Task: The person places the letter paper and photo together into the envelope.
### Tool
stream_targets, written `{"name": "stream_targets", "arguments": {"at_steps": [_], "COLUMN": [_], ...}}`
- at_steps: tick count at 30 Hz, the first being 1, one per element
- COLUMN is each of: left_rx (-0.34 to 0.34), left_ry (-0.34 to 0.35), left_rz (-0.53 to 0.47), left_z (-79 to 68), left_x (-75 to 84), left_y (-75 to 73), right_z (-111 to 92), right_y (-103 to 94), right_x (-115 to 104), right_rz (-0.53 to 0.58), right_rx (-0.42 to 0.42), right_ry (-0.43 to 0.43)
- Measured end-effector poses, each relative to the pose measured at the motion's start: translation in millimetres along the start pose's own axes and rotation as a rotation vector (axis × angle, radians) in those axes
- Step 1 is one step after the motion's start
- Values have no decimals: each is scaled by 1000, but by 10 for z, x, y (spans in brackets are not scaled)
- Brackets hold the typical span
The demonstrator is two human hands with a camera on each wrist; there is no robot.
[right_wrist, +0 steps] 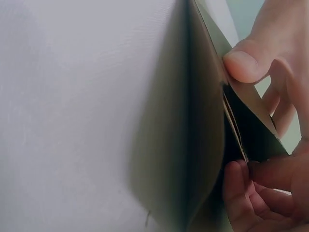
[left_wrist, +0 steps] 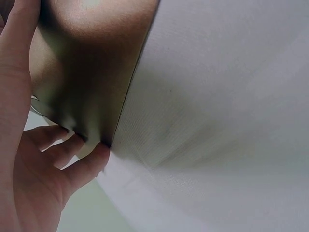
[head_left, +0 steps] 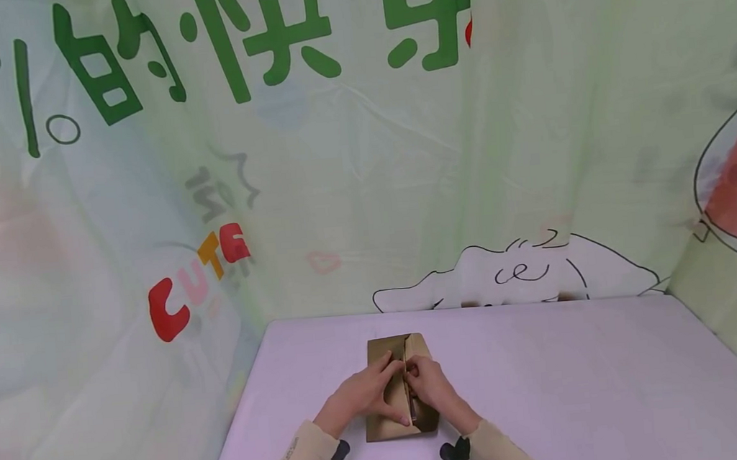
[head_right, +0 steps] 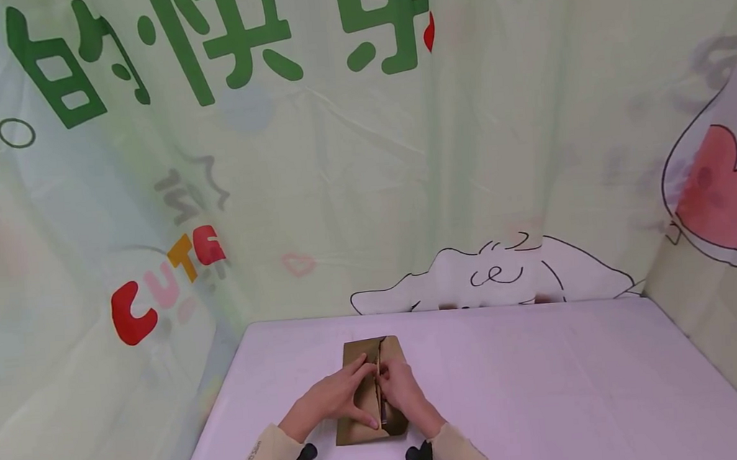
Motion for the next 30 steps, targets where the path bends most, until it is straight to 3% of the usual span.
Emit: {"name": "stream_targets", "arguments": {"at_steps": [5,11,20,24,30], "left_rx": [-22,-51,-126,-119,-78], "left_ry": [-5,-46,-140,-169,-157], "left_rz": [7,84,123,137,199], "left_z": [26,39,25,0,-21], "left_x": [34,57,33,18,30], "left_y": [20,16,156,179,142], "right_z": [-56,-162,-288,-335,-364], "right_y": [-53,-221,-497,-570,-715], "right_x": [99,213,372,467,556], "right_rz": [9,120,110,98,92], "right_rx": [5,-12,27,20,17], "right_ry": [53,122,166,195,220]}}
Point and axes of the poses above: each hand's wrist, its own z-axis towards the middle knuckle, its own y-axis out of the palm, x = y × z, the point moved 9 cm from there along z, towards the middle knuckle, and after that the axes turned 15 degrees about -x, right-handed, at the moved point
